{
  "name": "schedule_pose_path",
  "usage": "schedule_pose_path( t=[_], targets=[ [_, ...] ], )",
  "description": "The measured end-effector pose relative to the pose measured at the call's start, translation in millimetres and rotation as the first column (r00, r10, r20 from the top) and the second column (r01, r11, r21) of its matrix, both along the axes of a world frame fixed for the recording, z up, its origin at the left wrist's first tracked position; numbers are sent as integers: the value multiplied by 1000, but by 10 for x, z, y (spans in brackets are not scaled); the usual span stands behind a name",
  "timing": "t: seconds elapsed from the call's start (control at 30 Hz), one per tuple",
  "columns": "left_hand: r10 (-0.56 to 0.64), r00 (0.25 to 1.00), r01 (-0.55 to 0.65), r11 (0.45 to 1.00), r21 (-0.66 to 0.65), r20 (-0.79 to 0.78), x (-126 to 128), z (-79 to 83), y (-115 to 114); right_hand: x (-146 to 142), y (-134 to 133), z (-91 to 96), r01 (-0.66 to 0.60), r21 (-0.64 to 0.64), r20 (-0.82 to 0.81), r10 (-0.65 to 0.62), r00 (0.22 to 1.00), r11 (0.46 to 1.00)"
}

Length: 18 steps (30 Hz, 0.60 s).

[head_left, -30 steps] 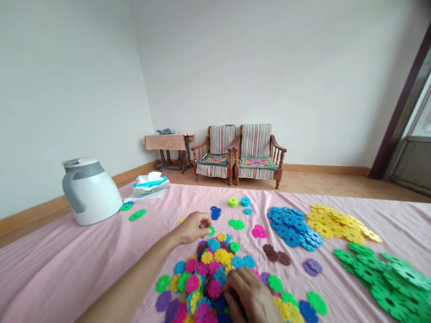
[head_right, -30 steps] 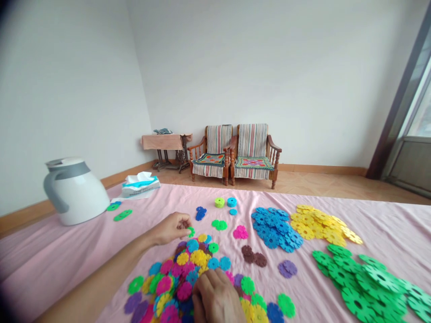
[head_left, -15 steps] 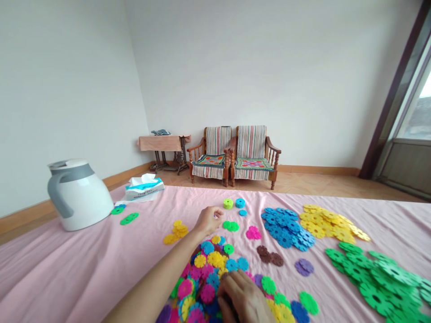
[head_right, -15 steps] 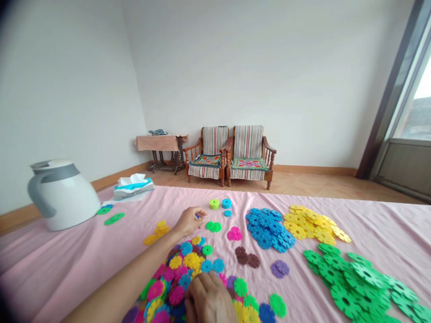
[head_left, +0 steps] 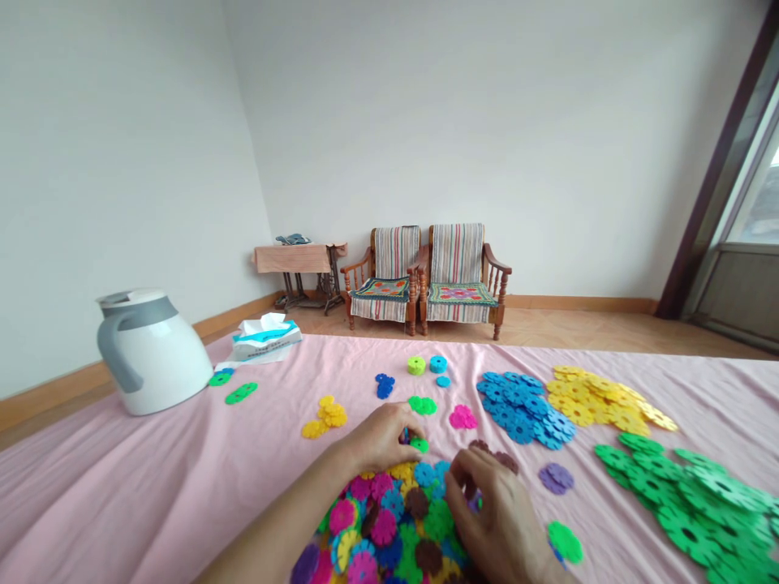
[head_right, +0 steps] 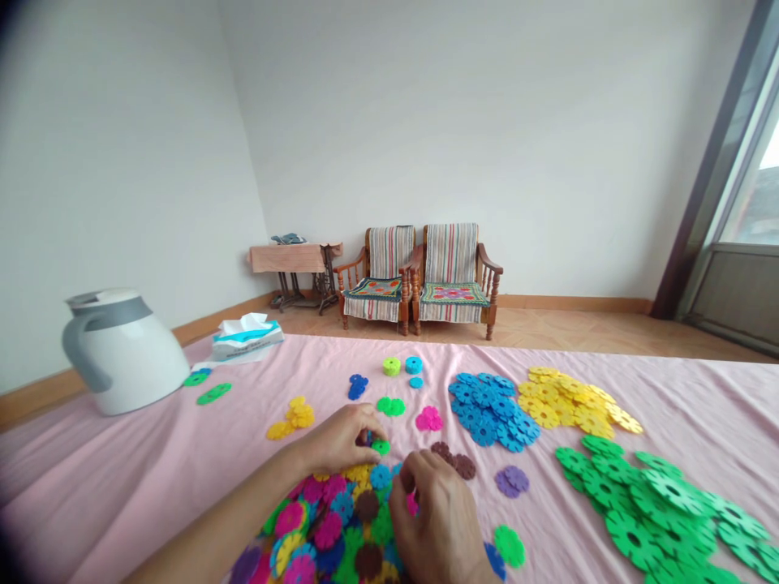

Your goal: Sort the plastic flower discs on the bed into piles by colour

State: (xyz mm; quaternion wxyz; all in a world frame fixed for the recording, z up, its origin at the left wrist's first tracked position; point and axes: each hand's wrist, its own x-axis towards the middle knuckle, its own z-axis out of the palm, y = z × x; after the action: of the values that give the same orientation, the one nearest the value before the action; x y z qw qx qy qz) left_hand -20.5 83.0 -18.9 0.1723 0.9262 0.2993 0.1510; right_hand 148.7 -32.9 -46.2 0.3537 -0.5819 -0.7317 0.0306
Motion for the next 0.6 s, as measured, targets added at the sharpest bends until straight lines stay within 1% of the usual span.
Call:
schedule_pose_path(
  t=[0.07,0.13,0.2,0.27,0.37,0.5,0.6],
  targets=[
    [-6,1000,6,999,36,-7,30,4,-19,72,56,17,25,-46,-27,-26,999,999],
    [-6,1000,7,998,66,-11,51,8,-40,104,98,-12,30,-89,-17,-31,999,996],
    [30,1000,-30,997,69,6,63,4,-50,104,118,-53,50,-121,2,-50,999,991],
    [127,989,-130,991,32,69,74,-12,-30,89,121,-79,67,-132,14,-66,998,989],
    [289,943,-286,957,-40,163,104,-62,74,71,115,-87,71,-130,19,-69,997,989],
    [410,888,-404,912,-68,207,180,-146,295,75,122,-101,52,-102,19,-50,999,993],
    [468,854,-459,883,-93,228,225,-192,432,82,132,-120,44,-82,7,-43,999,996]
  ],
)
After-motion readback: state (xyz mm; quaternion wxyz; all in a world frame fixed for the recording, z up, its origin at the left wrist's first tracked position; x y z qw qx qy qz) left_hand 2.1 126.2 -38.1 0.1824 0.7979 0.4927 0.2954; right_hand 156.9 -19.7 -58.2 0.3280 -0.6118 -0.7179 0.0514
